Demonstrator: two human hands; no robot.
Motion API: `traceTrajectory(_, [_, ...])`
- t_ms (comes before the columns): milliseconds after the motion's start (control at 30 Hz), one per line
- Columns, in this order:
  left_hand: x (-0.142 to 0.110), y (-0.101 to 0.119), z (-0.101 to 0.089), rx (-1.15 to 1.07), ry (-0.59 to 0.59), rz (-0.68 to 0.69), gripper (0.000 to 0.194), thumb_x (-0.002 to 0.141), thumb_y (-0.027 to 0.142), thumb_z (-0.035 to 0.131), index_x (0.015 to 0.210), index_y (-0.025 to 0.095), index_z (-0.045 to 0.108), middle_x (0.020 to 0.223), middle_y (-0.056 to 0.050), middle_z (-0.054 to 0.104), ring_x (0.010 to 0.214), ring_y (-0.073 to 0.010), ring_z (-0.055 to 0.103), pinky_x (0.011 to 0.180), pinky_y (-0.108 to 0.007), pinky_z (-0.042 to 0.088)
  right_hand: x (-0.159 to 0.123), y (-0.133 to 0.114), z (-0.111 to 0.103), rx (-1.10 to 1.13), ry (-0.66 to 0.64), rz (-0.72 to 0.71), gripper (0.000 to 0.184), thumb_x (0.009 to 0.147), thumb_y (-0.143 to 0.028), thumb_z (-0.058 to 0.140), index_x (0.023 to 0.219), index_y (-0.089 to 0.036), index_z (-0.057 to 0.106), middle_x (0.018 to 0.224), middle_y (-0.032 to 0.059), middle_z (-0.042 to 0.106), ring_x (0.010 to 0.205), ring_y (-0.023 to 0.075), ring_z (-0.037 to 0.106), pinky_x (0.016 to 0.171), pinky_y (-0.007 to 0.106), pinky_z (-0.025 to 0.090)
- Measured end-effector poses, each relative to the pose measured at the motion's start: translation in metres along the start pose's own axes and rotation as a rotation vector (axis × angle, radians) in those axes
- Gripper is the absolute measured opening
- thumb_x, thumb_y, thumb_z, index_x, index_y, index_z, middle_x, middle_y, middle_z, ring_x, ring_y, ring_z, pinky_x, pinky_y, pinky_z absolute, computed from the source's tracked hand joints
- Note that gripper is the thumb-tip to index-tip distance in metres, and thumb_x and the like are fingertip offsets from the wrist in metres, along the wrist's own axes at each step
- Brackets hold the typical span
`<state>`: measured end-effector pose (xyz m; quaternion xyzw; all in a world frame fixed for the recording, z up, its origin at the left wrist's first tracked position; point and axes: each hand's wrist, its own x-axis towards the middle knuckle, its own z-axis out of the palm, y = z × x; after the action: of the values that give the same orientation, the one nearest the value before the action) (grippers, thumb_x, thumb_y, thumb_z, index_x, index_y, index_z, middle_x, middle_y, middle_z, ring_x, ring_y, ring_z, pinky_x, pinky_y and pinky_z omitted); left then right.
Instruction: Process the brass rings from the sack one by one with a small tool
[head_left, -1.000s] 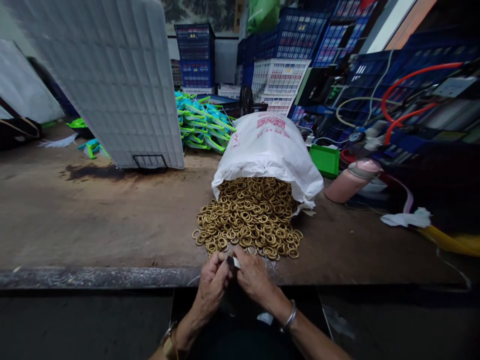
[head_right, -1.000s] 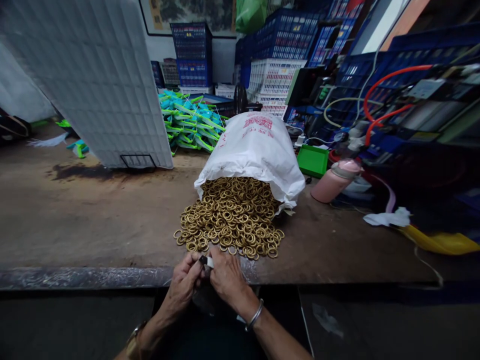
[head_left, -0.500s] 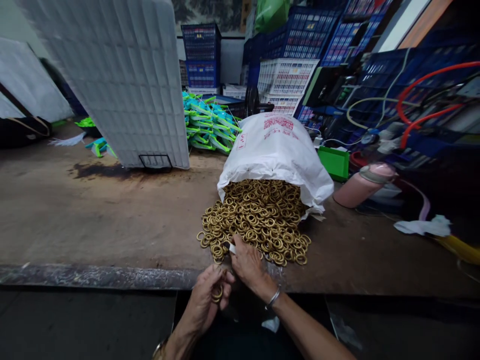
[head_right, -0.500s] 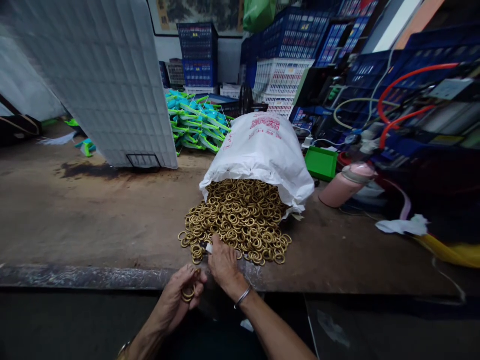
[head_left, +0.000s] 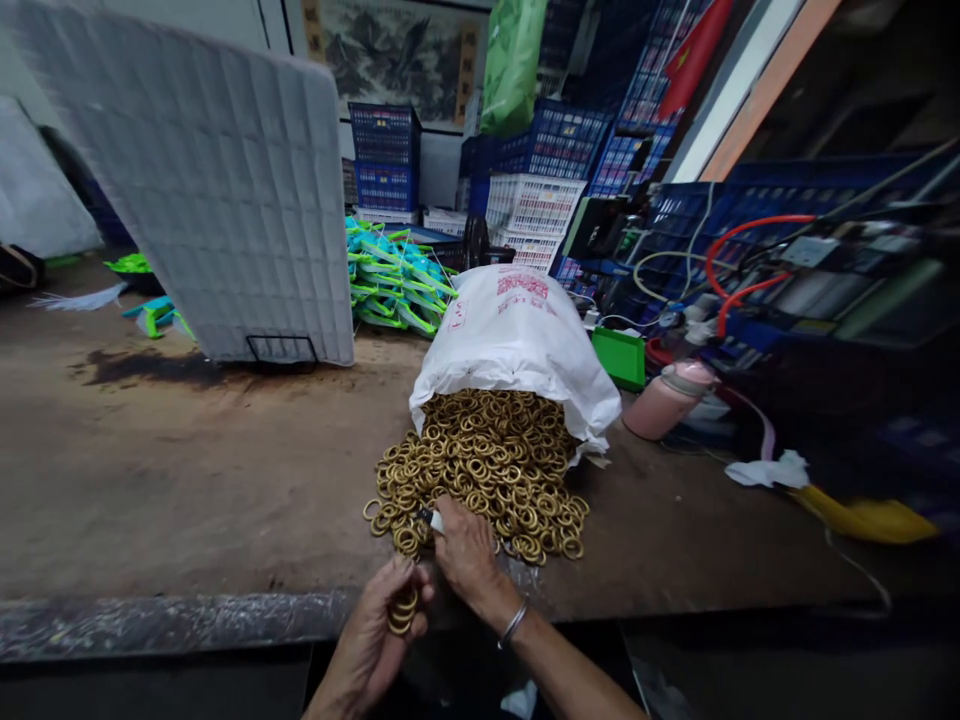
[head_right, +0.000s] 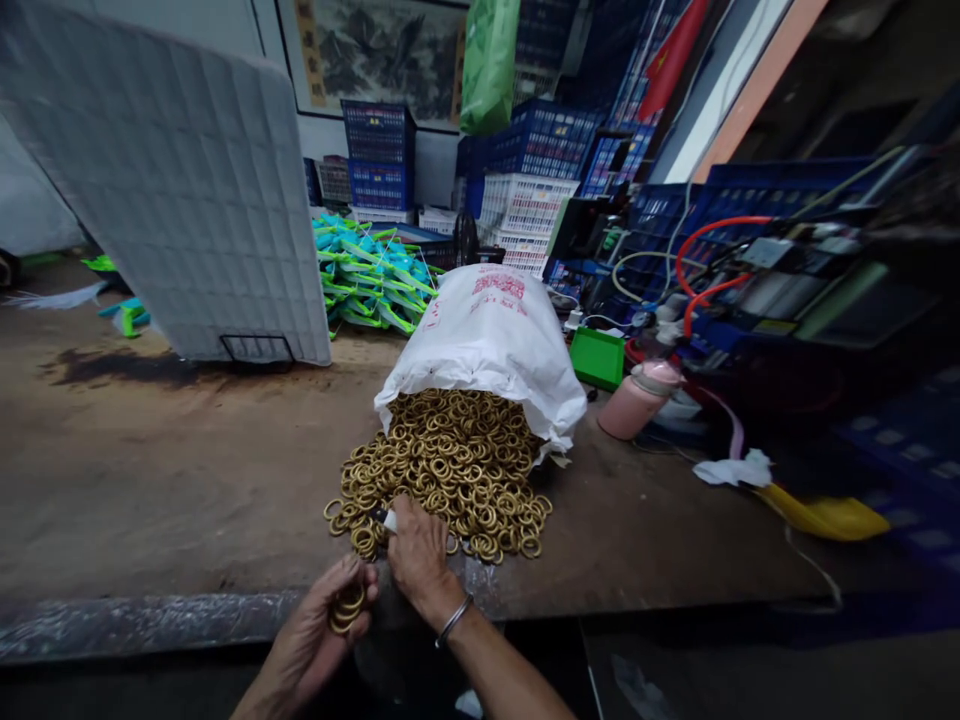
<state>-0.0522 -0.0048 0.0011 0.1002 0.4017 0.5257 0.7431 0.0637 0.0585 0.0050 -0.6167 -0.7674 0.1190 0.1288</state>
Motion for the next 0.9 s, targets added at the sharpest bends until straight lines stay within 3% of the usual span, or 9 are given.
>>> traceTrajectory(133, [0.009,-0.002,0.007,0.162,0.01,0.115,0.029,0.066,0.038,0.067,0.074,0.017,0.05,0.056,0.006,0.048,0.045,-0.0051,0.044,0.036,-0.013,0.031,-0.001,0.011,-0.013,0.037,0.049,-0.079,0.028,0.071,-0.004,0.038,0.088,-0.021,0.051,0.089,0.0027,0.055,0.075,0.0141,0.051,0.061,0.023,0.03])
traceTrajectory(300, [0.014,-0.002,0.021,0.459,0.063,0.231,0.04,0.068,0.048,0.061,0.094,0.02,0.048,0.047,0.01,0.042,0.036,-0.0051,0.035,0.032,-0.013,0.026,-0.012,0.026,-0.024,0.299,-0.004,-0.21,0.028,0.068,-0.002,0.038,0.085,-0.02,0.05,0.074,-0.0003,0.054,0.069,0.0126,0.049,0.064,0.021,0.032])
traceTrajectory(433, [0.012,-0.001,0.032,0.606,0.031,0.244,0.034,0.067,0.048,0.06,0.078,0.017,0.054,0.043,0.009,0.04,0.033,-0.0044,0.032,0.033,-0.015,0.024,-0.023,0.026,-0.032,0.473,-0.037,-0.238,0.018,0.075,-0.01,0.041,0.084,-0.019,0.053,0.074,-0.0007,0.056,0.067,0.0119,0.05,0.063,0.021,0.033])
traceTrajectory(533, [0.01,-0.002,0.037,0.598,0.051,0.282,0.027,0.068,0.043,0.061,0.068,0.016,0.055,0.045,0.008,0.04,0.036,-0.0041,0.031,0.037,-0.016,0.025,-0.026,0.023,-0.035,0.636,-0.039,-0.122,0.012,0.08,-0.022,0.044,0.081,-0.019,0.055,0.072,-0.0009,0.056,0.067,0.0115,0.049,0.063,0.021,0.035])
traceTrajectory(633, [0.011,-0.007,0.036,0.576,0.072,0.339,0.021,0.069,0.036,0.061,0.067,0.016,0.056,0.051,0.006,0.046,0.042,-0.0059,0.038,0.043,-0.017,0.031,-0.027,0.024,-0.031,0.841,-0.053,0.058,0.022,0.082,-0.036,0.043,0.075,-0.018,0.053,0.067,-0.002,0.053,0.062,0.0105,0.047,0.058,0.02,0.036])
traceTrajectory(767, [0.012,-0.014,0.034,0.635,0.004,0.431,0.017,0.073,0.031,0.057,0.065,0.016,0.06,0.059,0.001,0.056,0.056,-0.0104,0.049,0.056,-0.019,0.038,-0.032,0.029,-0.018,1.062,-0.164,0.19,0.036,0.082,-0.048,0.04,0.063,-0.018,0.047,0.052,-0.0052,0.043,0.047,0.0071,0.037,0.046,0.018,0.031])
traceTrajectory(900, [0.009,-0.017,0.034,0.649,-0.018,0.361,0.02,0.073,0.034,0.057,0.066,0.015,0.059,0.059,0.001,0.056,0.053,-0.0097,0.047,0.051,-0.019,0.036,-0.036,0.031,-0.011,1.141,-0.213,0.266,0.036,0.08,-0.048,0.041,0.061,-0.018,0.046,0.048,-0.007,0.039,0.039,0.0052,0.028,0.04,0.019,0.024])
